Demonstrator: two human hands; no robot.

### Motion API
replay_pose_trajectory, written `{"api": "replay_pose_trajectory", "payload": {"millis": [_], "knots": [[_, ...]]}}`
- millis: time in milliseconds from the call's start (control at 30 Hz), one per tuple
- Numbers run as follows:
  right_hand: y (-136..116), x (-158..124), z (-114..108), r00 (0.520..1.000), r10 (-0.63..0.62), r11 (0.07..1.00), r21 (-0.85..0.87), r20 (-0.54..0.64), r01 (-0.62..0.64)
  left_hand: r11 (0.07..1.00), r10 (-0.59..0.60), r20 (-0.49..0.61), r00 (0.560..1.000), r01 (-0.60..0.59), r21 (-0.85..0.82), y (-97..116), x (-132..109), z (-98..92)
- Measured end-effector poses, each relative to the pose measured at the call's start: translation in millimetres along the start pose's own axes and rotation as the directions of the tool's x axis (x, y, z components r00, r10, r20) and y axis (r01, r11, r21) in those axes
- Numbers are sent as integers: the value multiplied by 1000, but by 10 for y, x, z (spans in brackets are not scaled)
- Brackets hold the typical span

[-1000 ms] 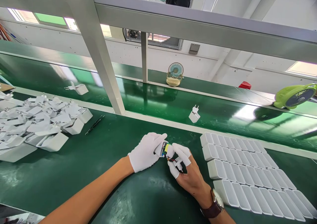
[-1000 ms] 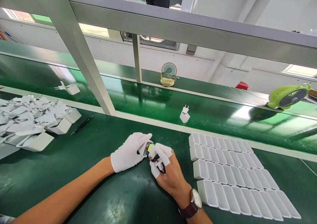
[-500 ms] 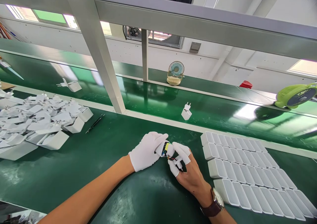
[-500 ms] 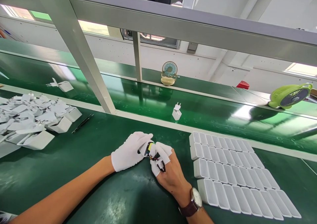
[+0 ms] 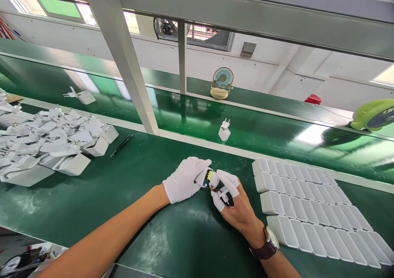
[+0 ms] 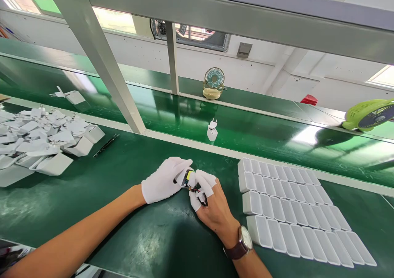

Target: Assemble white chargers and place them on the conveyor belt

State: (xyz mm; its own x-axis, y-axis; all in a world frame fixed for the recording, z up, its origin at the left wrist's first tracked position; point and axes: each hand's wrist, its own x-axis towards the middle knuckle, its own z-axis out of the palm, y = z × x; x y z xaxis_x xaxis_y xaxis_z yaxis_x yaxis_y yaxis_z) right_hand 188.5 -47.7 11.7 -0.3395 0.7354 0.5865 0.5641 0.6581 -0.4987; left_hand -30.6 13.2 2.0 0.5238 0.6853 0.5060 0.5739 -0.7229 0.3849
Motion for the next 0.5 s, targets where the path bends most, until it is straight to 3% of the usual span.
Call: {"api": "replay_pose_trajectory", "payload": {"millis": [333, 500], "knots": [[26, 4, 12, 1000, -23, 1000, -16, 2, 23, 1000, -13, 26, 1000, 14, -21, -11, -29, 27], [15, -18, 36, 999, 24, 999, -24, 25, -23, 995, 34, 11, 999, -33, -90, 6, -66, 81]]}}
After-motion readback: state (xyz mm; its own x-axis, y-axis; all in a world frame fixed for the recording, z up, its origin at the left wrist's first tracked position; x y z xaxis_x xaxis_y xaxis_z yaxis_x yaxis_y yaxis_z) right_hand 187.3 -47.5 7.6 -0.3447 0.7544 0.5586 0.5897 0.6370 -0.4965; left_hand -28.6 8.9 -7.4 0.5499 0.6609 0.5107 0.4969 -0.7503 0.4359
